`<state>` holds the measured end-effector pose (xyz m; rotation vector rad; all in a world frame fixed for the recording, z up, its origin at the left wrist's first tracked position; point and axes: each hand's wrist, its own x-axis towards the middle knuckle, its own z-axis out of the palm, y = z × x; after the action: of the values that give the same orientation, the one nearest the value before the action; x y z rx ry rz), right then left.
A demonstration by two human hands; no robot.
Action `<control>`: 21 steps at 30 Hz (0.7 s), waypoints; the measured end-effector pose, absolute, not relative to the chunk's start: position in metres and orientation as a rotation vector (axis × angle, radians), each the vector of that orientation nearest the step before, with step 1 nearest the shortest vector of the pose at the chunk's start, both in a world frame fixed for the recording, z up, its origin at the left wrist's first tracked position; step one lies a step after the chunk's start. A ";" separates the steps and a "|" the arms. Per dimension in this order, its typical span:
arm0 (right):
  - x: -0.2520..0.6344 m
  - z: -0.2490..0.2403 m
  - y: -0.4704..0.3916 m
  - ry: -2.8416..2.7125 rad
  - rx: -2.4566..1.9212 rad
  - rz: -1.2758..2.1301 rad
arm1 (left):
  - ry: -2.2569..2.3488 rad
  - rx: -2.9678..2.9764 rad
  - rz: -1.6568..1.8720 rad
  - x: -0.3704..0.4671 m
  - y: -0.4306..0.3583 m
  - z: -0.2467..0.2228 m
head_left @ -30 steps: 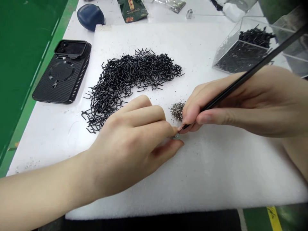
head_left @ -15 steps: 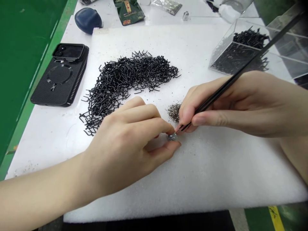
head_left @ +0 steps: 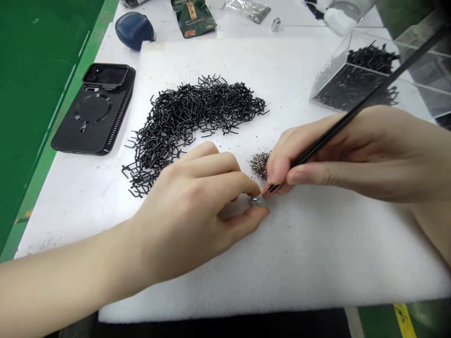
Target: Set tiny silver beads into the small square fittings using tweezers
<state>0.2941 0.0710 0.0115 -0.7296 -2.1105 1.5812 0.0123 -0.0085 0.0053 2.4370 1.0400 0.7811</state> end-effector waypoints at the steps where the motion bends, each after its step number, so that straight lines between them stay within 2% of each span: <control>1: 0.295 0.012 0.071 -2.124 -0.732 1.561 | 1.038 2.435 0.789 0.012 -0.009 0.005; 21: 0.295 0.010 0.061 -2.151 -0.682 1.401 | 1.031 2.418 0.814 0.012 -0.009 0.004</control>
<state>0.2951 0.0615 0.0098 -0.6823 -2.1508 1.4014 0.0118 -0.0090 0.0041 2.4182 1.0309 0.8145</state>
